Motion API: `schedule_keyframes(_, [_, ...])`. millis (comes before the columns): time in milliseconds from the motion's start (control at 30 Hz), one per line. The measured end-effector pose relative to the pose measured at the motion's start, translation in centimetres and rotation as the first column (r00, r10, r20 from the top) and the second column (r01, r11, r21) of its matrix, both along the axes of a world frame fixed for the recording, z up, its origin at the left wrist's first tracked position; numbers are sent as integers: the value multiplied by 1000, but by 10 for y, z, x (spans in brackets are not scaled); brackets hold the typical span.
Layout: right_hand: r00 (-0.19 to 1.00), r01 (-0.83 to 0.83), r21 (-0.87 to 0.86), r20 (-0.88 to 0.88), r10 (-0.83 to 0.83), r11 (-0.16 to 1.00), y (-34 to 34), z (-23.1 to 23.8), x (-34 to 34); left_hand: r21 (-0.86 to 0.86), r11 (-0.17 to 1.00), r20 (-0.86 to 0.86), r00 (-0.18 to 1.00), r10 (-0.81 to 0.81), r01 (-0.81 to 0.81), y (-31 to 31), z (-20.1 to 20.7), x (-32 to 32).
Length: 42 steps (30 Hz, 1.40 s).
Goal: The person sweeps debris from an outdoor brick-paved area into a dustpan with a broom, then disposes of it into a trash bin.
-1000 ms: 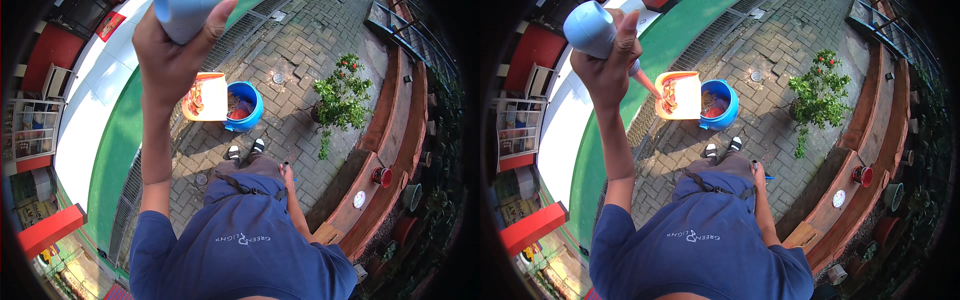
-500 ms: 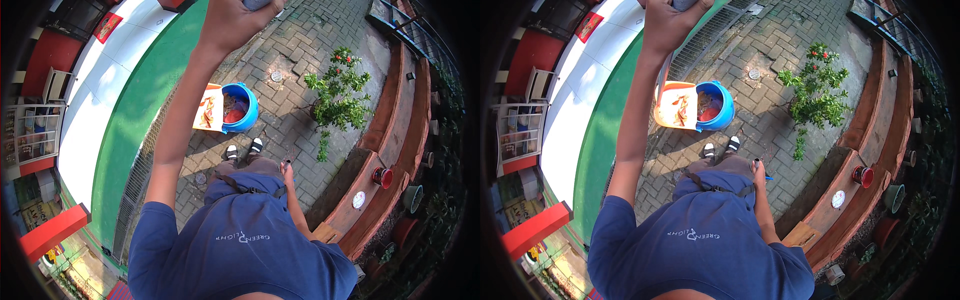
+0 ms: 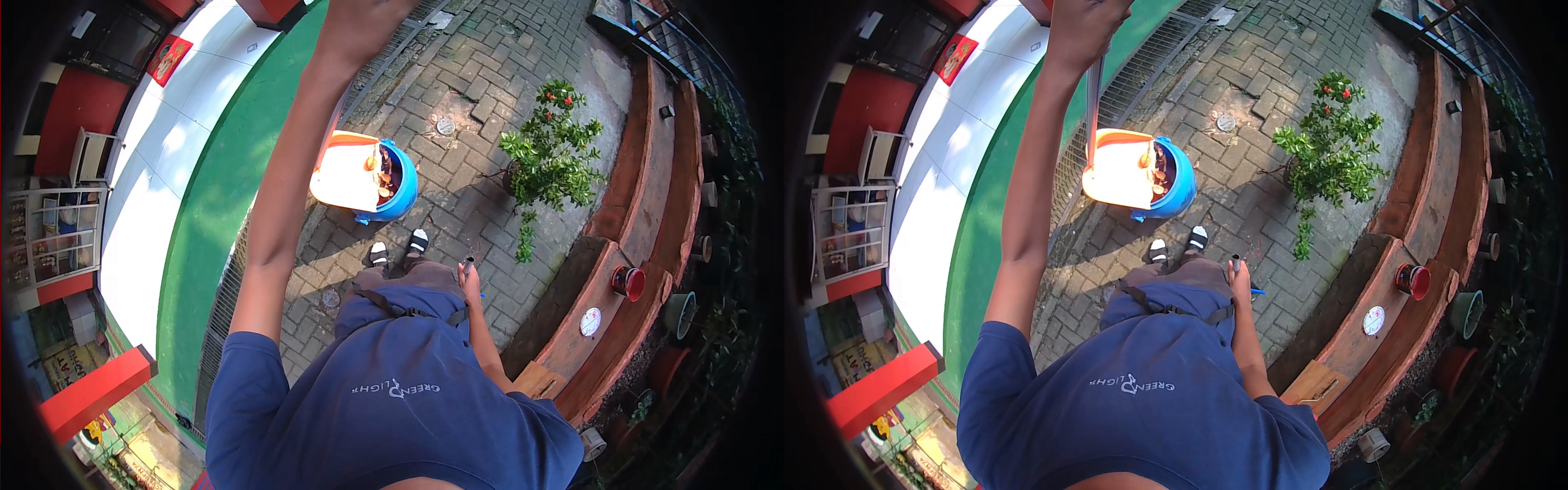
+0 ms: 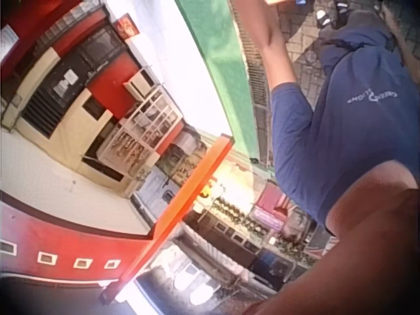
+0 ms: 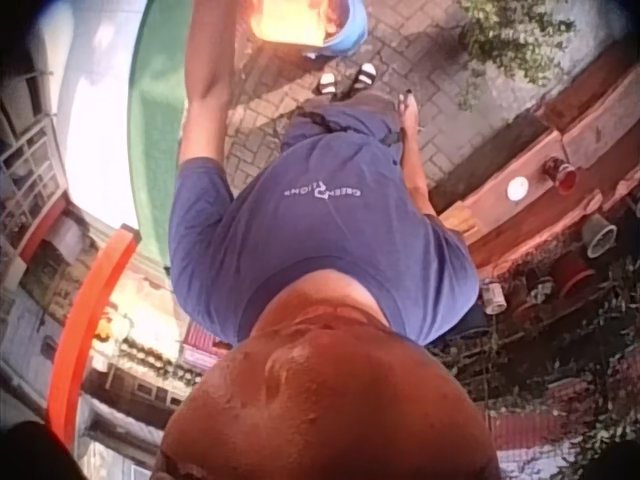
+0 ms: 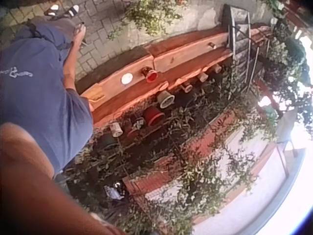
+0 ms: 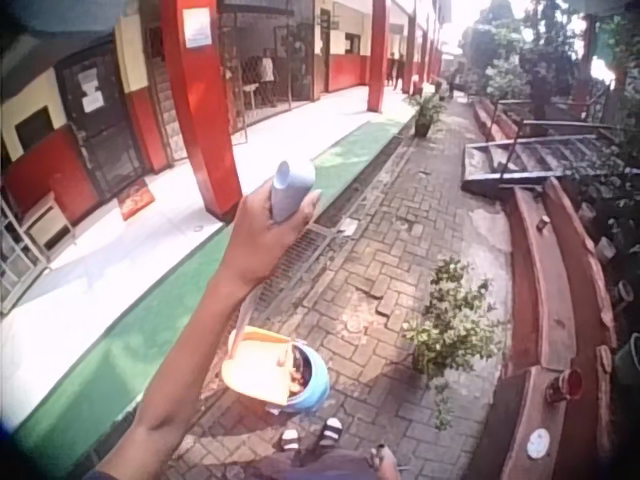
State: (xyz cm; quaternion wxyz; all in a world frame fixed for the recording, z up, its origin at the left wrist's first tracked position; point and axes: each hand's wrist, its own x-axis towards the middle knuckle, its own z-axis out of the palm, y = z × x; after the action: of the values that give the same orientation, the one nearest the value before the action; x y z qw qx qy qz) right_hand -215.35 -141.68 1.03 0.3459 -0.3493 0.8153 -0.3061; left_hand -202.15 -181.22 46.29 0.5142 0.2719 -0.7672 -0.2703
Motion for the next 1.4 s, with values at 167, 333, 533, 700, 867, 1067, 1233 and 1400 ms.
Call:
schedule_keyframes(167, [1000, -7, -9, -11, 7, 1000, -5, 5, -1, -4, 1000, -45, 999, -23, 23, 9, 6, -1])
schedule_keyframes(333, [1000, 2, 7, 0, -2, 1000, -2, 4, -4, 7, 999, -70, 996, -47, 47, -5, 5, -2])
schedule_keyframes(533, [1000, 5, 18, -14, -4, 1000, 1, 7, -5, 155, 987, -123, 992, -12, 31, 5, 12, 20])
schedule_keyframes(700, [976, 177, 13, -129, -174, 984, 17, 17, -9, 117, 983, -297, 950, -100, 141, 33, 19, 56])
schedule_keyframes(867, [942, 298, -260, -77, -327, 918, 33, 37, -18, 11, 992, -427, 898, -105, 122, 69, 9, 105])
schedule_keyframes(1067, [731, 577, -631, 114, -673, 519, 38, 93, -34, 69, 996, -573, 819, -9, 59, 130, -10, 150])
schedule_keyframes(1233, [685, 513, -799, 160, -711, 314, 35, 174, -39, 101, 966, -631, 766, -122, 237, 171, -40, 167])
schedule_keyframes(1400, [852, 455, -746, 205, -482, 486, 66, 197, -34, 171, 935, -613, 776, -147, 312, 212, -64, 142])
